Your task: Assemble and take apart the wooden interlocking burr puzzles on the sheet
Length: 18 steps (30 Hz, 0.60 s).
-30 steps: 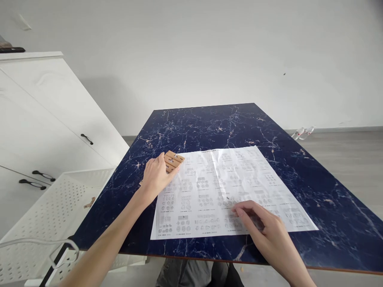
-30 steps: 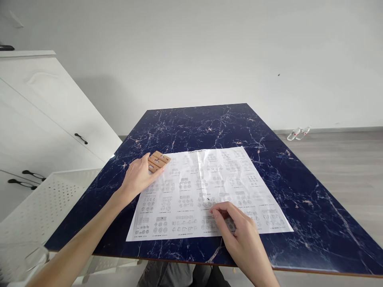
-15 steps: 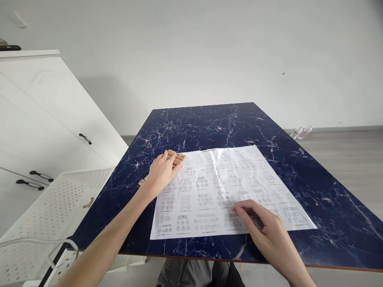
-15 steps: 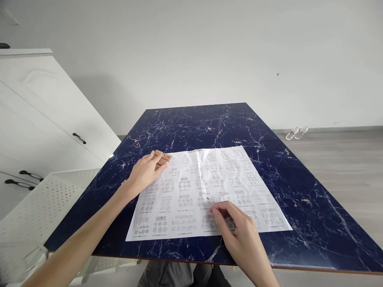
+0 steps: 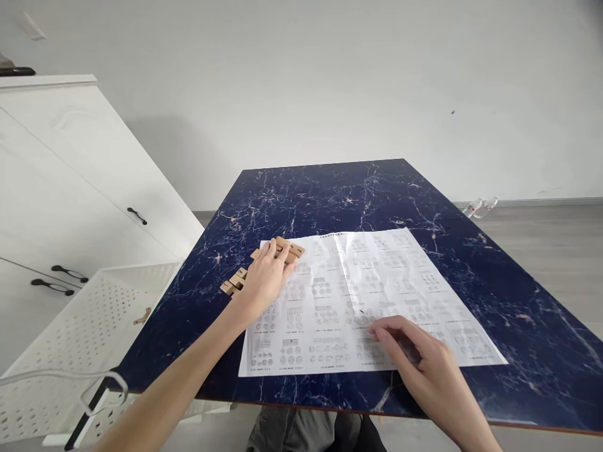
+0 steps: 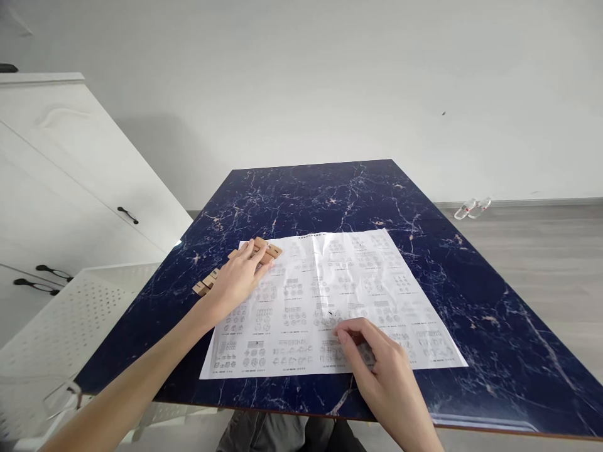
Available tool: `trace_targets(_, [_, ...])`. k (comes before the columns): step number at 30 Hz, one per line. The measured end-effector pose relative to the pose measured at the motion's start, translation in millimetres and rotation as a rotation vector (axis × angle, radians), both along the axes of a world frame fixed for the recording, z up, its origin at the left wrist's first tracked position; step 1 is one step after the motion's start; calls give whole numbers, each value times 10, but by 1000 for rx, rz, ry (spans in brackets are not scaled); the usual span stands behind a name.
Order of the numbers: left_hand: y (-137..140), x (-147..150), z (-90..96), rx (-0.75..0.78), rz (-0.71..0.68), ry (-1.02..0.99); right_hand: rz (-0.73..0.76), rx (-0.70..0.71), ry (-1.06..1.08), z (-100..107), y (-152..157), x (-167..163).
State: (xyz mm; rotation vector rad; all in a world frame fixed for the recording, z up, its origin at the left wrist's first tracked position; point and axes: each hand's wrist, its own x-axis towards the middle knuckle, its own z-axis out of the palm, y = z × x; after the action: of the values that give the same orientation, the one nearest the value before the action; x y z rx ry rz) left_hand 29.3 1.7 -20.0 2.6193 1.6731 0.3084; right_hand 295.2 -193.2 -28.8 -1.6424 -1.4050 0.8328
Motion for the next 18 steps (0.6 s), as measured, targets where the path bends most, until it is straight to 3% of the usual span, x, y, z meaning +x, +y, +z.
trace_targets(11, [-305, 217, 38, -29, -113, 2, 11, -11, 34, 3, 7, 14])
trace_targets(18, [-510, 321, -11, -41, -281, -52, 29, -37, 34, 17, 10, 28])
